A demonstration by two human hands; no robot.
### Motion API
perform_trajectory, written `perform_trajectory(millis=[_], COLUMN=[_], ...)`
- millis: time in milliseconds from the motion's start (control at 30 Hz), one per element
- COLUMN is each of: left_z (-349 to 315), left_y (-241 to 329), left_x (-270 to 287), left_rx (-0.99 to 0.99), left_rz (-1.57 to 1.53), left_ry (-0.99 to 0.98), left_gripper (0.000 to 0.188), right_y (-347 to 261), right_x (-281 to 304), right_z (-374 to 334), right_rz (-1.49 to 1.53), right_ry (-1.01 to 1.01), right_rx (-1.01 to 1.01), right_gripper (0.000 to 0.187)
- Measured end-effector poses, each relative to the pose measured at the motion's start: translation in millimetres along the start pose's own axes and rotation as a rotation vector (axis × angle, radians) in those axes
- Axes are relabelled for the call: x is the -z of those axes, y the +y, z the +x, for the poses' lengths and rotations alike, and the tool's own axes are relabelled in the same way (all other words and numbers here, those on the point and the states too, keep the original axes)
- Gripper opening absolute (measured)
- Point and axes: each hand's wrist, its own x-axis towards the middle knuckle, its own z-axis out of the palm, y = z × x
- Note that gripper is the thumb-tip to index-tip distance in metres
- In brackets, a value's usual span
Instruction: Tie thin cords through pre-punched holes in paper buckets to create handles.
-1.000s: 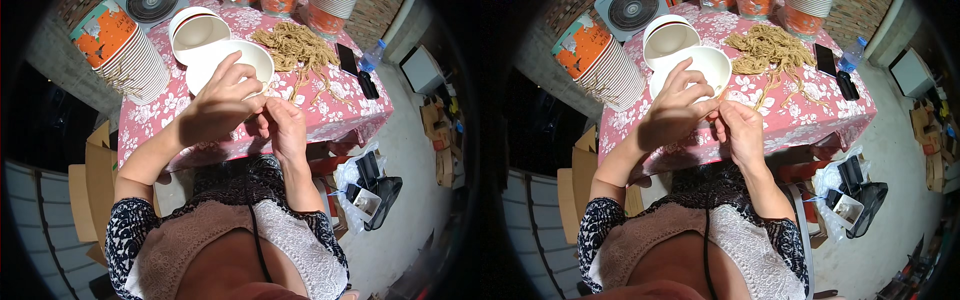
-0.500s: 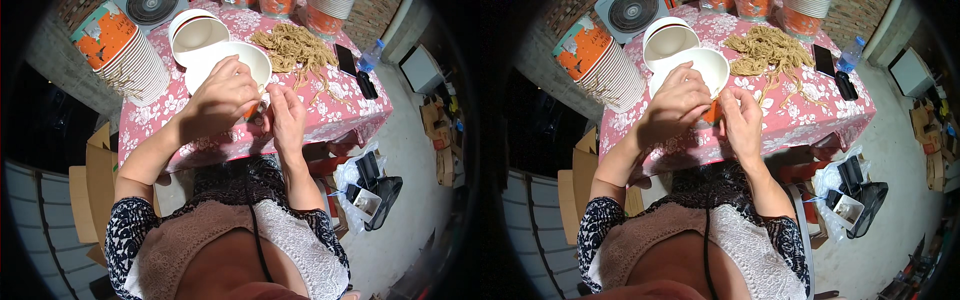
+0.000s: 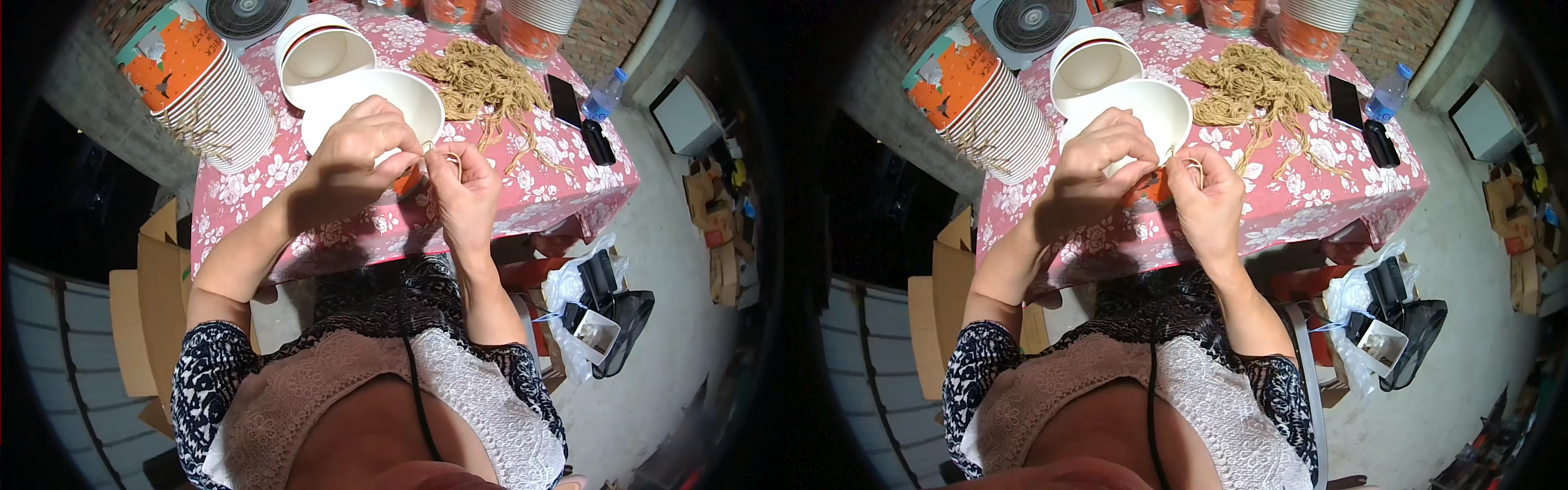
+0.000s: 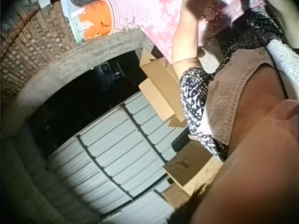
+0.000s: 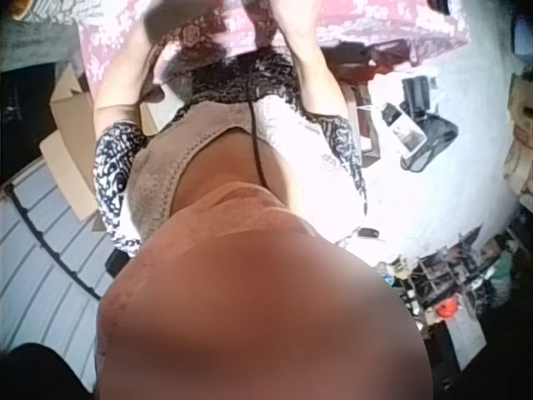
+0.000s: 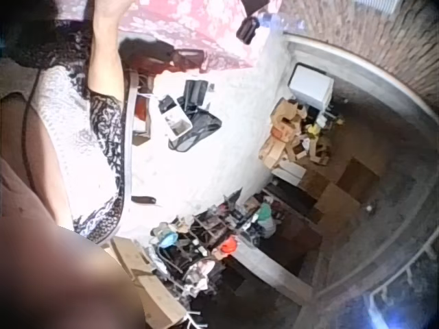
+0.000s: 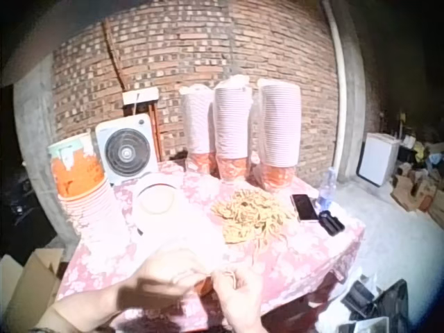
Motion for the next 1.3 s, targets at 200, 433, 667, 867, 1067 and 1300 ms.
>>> perform_trajectory(millis=[200,433,667,867,1067,1300], left_z=[6,14,21,22,21,18], left_y=[9,5,1,-2,-4,-4], left_x=[-2,-2,-3,-5,-3,1], left_rx=[0.325,0.425,0.463,0.482,0.434,0.352], left_rz=[-0.033,-0.077,-0.179,-0.215,-0.179,-0.170], left_ry=[-0.021,-0.079,-0.130,-0.155,-0.183,-0.228], left_gripper=[0.011,0.013,0.014,0.013,0.012,0.013], right_y=[3,7,11,12,15,17], right_x=[2,2,3,4,2,1], right_z=[-4,-8,-6,-7,-7,-7], right_rz=[-0.098,-0.344,-0.317,-0.232,-0.147,-0.102], right_ry=[0.025,-0.001,-0.003,-0.005,0.000,0.010], right_rx=[0.131,0.271,0.305,0.290,0.267,0.244], right_gripper=[0.001,0.005,0.008,0.009,0.009,0.009])
